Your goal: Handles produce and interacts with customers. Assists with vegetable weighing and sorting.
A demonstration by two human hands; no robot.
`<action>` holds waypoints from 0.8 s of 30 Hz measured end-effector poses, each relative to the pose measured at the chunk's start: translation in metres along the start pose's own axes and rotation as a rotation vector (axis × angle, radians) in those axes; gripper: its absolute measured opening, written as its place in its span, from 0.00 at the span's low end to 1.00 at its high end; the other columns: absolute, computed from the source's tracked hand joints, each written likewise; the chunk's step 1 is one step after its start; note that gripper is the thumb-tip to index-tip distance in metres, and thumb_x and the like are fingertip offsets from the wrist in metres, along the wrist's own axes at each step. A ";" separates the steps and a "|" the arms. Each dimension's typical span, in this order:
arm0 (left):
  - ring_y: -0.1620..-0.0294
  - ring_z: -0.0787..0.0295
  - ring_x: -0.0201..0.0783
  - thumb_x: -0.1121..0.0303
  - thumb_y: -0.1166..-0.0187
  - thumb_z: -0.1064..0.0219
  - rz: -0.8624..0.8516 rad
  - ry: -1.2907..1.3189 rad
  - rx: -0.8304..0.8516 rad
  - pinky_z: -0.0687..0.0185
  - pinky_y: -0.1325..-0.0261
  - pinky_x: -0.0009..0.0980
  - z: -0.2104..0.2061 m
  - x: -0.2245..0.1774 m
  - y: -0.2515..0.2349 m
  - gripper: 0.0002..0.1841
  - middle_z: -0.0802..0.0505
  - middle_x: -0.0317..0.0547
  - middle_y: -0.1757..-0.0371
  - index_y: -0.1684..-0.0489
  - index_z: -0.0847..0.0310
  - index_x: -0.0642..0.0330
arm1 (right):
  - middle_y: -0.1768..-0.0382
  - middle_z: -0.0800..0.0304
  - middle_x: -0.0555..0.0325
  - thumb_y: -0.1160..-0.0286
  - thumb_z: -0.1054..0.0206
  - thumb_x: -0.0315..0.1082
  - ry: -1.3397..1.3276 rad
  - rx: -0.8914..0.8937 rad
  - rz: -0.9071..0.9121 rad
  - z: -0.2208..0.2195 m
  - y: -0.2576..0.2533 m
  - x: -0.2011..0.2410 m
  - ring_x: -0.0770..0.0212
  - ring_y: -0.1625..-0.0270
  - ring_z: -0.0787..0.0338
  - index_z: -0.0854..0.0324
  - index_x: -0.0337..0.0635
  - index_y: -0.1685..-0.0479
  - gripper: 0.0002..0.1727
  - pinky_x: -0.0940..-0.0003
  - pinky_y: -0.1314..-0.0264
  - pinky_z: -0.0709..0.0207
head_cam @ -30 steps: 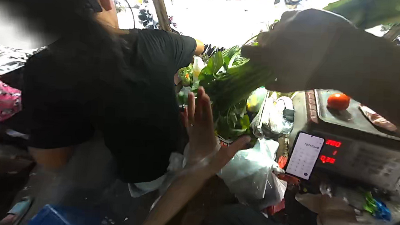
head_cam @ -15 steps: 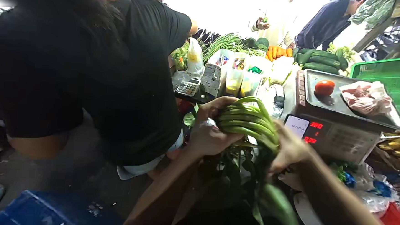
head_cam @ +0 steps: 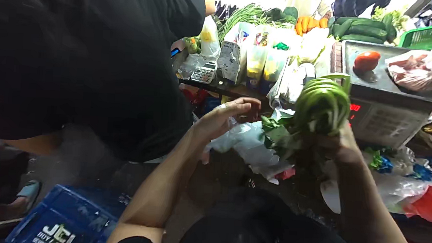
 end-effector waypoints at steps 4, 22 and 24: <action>0.70 0.20 0.44 0.58 0.06 0.54 0.672 -0.893 0.183 0.24 0.62 0.45 0.028 0.067 -0.002 0.26 0.15 0.51 0.72 0.69 0.18 0.68 | 0.47 0.08 0.75 0.60 0.13 0.42 -0.011 0.116 -0.089 0.002 0.015 -0.007 0.76 0.44 0.09 0.24 0.56 0.29 0.45 0.74 0.39 0.12; 0.38 0.11 0.30 0.73 0.16 0.48 0.143 -1.114 -0.169 0.16 0.34 0.41 0.004 -0.049 0.051 0.26 0.10 0.35 0.31 0.20 0.22 0.44 | 0.58 0.07 0.76 0.29 0.33 0.38 -0.522 0.869 -0.592 -0.179 0.008 -0.093 0.83 0.55 0.09 0.25 0.54 0.37 0.20 0.81 0.47 0.15; 0.40 0.11 0.31 0.74 0.18 0.46 0.144 -1.079 -0.144 0.16 0.36 0.42 0.001 -0.037 0.051 0.25 0.08 0.36 0.35 0.23 0.20 0.45 | 0.60 0.06 0.77 0.29 0.34 0.37 -0.513 0.838 -0.653 -0.168 0.011 -0.102 0.83 0.57 0.09 0.23 0.55 0.41 0.16 0.82 0.49 0.14</action>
Point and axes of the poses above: each hand's wrist, its own y-axis away from the middle knuckle, its own z-axis out of the back of the hand, x = y × z, the point moved 9 cm from there along -y, towards the middle knuckle
